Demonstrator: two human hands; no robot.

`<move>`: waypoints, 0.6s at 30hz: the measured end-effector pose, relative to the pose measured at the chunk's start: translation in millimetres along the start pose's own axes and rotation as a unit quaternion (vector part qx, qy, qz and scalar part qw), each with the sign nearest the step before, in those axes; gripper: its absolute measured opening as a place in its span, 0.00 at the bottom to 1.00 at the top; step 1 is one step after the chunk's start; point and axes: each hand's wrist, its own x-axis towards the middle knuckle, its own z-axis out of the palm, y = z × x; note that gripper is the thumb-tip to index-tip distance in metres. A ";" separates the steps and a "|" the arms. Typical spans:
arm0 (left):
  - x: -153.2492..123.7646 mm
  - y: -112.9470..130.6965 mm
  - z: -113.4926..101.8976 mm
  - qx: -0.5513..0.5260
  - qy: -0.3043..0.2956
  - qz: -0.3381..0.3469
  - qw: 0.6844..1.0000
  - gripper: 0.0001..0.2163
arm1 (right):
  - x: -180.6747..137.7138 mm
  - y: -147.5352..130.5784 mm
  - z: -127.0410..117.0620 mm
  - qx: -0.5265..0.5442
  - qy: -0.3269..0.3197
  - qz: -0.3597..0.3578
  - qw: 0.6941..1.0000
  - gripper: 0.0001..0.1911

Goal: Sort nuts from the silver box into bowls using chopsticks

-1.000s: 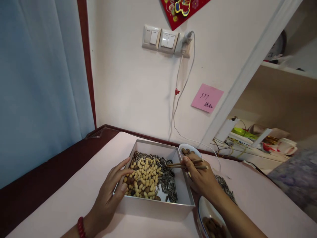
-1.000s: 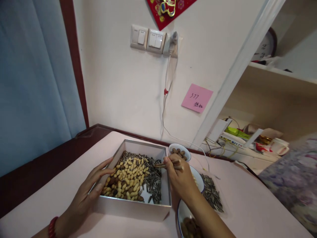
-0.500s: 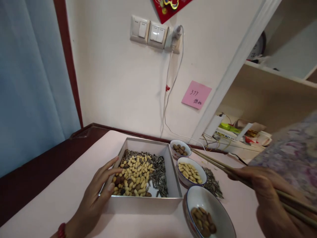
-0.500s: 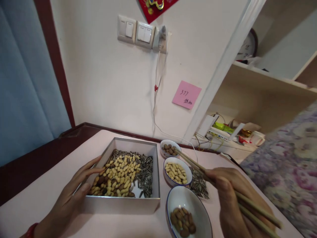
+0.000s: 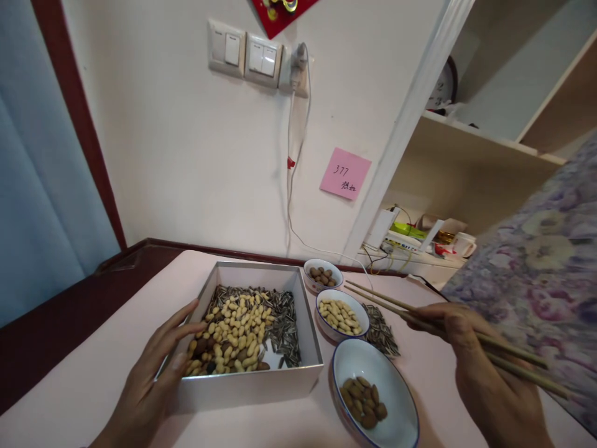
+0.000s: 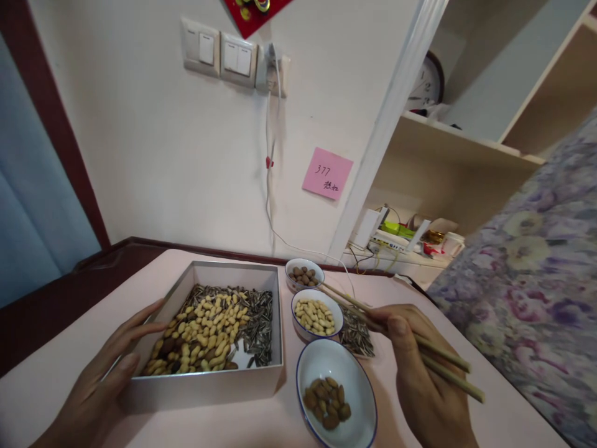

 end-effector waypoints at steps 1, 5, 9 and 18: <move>-0.8 -1.4 -0.2 -0.027 -0.011 -0.016 0.999 0.15 | -0.9 -2.8 8.0 0.020 -0.019 -0.005 1.000 0.15; -3.6 -4.3 -1.2 -0.085 -0.033 -0.033 0.995 0.15 | -2.8 -15.6 44.7 0.055 -0.132 -0.023 0.989 0.15; -4.3 -1.3 -1.0 -0.086 -0.029 -0.030 0.995 0.14 | 1.3 -30.2 83.0 0.038 -0.248 -0.044 0.967 0.17; -4.6 2.2 -4.6 -0.044 -0.043 -0.005 0.998 0.14 | 13.4 -28.1 139.9 -0.036 -0.350 -0.094 0.931 0.19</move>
